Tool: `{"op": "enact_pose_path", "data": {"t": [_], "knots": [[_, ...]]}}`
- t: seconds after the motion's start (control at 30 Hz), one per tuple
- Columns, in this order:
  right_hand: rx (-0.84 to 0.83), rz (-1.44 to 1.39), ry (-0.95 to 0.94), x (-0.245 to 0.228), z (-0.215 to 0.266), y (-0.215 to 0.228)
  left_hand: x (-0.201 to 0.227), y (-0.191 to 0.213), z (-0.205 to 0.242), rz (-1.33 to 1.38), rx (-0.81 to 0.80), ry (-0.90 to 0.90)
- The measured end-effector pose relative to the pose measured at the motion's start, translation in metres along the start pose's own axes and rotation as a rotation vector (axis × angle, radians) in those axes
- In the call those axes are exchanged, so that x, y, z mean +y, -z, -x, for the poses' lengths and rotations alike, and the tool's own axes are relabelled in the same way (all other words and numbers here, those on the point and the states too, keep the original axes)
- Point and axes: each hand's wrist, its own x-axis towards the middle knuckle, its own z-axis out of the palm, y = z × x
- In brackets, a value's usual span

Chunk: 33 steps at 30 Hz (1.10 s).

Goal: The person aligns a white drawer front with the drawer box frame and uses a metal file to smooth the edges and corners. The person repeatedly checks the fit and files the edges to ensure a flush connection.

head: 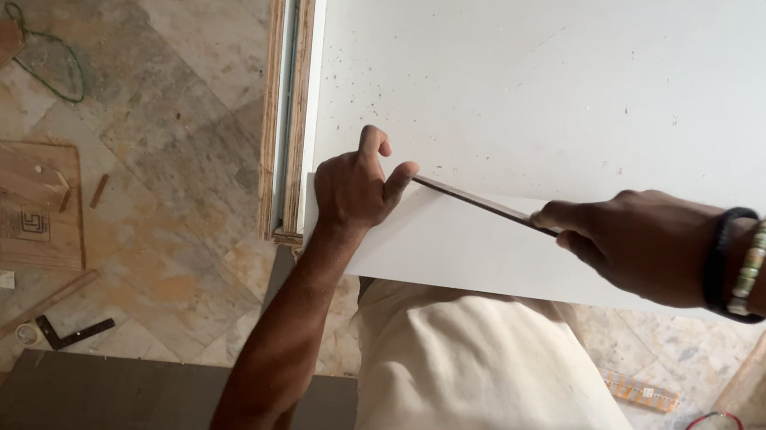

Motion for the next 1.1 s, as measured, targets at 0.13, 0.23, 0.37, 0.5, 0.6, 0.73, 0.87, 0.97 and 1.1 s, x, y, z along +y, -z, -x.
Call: {"op": "enact_pose_path", "data": {"t": [0.13, 0.23, 0.37, 0.5, 0.6, 0.73, 0.87, 0.97, 1.1], "knots": [[0.038, -0.074, 0.069, -0.004, 0.005, -0.001, -0.003, -0.002, -0.001, 0.007, -0.003, -0.025], [0.242, -0.016, 0.137, -0.019, -0.020, -0.005, -0.005, -0.003, 0.000, 0.009, -0.015, -0.033], [-0.019, -0.128, -0.087, -0.014, -0.029, 0.001, -0.004, -0.001, -0.002, 0.009, 0.007, -0.059], [0.128, -0.027, 0.094, -0.015, -0.018, 0.005, -0.004, -0.001, 0.000, 0.025, 0.019, -0.036], [-0.003, -0.194, -0.062, -0.030, -0.019, 0.016, -0.005, -0.001, -0.001, 0.047, 0.002, -0.062], [-0.112, -0.145, -0.167, -0.023, -0.006, 0.016, -0.005, 0.001, 0.005, 0.031, 0.009, -0.042], [-0.026, -0.253, -0.098, 0.016, 0.006, -0.012, -0.005, 0.000, 0.000, 0.011, -0.011, -0.036], [0.016, -0.443, -0.122, 0.030, -0.002, -0.036, -0.005, 0.003, 0.000, 0.030, 0.010, -0.064], [0.167, -0.637, -0.111, 0.047, 0.004, -0.063, 0.007, 0.011, -0.006, -0.036, -0.188, 0.053]]}}
